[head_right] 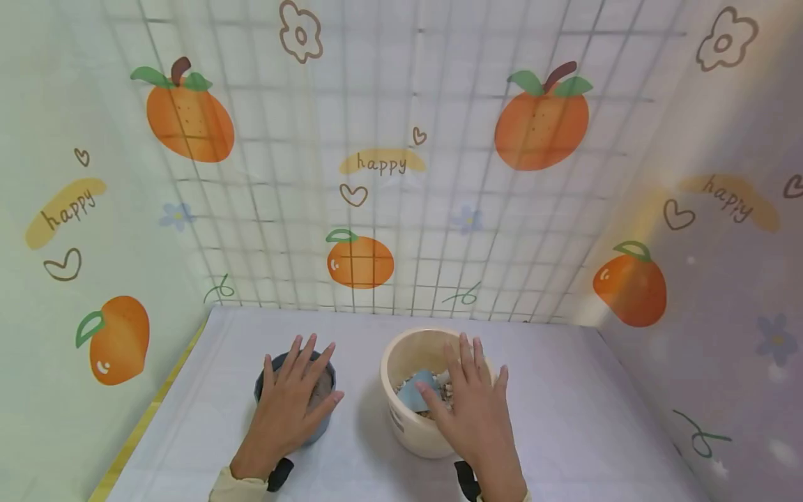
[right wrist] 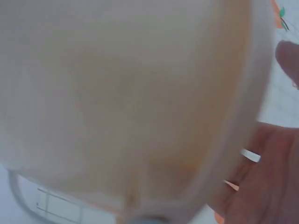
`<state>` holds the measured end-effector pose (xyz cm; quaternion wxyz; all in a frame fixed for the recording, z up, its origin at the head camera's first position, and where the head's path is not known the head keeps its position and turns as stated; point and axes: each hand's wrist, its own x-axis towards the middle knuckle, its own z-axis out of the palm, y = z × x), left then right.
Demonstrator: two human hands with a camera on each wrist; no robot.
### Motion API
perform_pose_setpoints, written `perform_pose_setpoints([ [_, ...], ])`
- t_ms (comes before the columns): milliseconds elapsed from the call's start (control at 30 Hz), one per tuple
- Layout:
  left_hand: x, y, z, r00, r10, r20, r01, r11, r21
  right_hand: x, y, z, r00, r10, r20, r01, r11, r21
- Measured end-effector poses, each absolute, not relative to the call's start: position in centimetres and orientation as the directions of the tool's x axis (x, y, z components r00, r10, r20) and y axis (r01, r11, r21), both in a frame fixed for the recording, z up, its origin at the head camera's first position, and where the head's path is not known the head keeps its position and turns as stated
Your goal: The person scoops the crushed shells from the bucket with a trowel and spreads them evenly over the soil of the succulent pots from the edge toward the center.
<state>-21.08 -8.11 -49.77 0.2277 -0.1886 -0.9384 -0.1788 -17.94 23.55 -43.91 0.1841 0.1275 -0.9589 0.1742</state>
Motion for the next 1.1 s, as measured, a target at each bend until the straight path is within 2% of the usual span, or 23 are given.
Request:
perform_pose_setpoints([
  [200, -20.9, -7.7, -49.4, -0.820, 0.277, 0.500, 0.457, 0.843, 0.283, -17.7, 24.0, -41.9, -0.899, -0.167, 0.404, -0.302, 0.906, -0.296],
  [467, -20.2, -6.7, -48.7, -0.807, 0.301, 0.509, 0.529, 0.753, 0.393, -18.4, 24.4, -39.8, -0.900, -0.107, 0.423, -0.267, 0.901, -0.341],
  [700, -19.1, -3.9, -49.3, -0.802, 0.299, 0.517, 0.570, 0.641, 0.514, -20.5, 25.1, -38.3, -0.951, -0.053, 0.306, -0.185, 0.889, -0.419],
  [900, -18.4, -0.8, -50.2, -0.853, 0.240, 0.463, 0.519, 0.470, 0.714, -22.6, 25.3, -37.8, -0.957, -0.048, 0.286, -0.169, 0.894, -0.414],
  [1100, -19.4, 2.4, -51.4, -0.940, 0.198, 0.278, 0.323, 0.249, 0.913, -24.5, 25.1, -38.8, -0.969, 0.022, 0.245, -0.078, 0.918, -0.389],
])
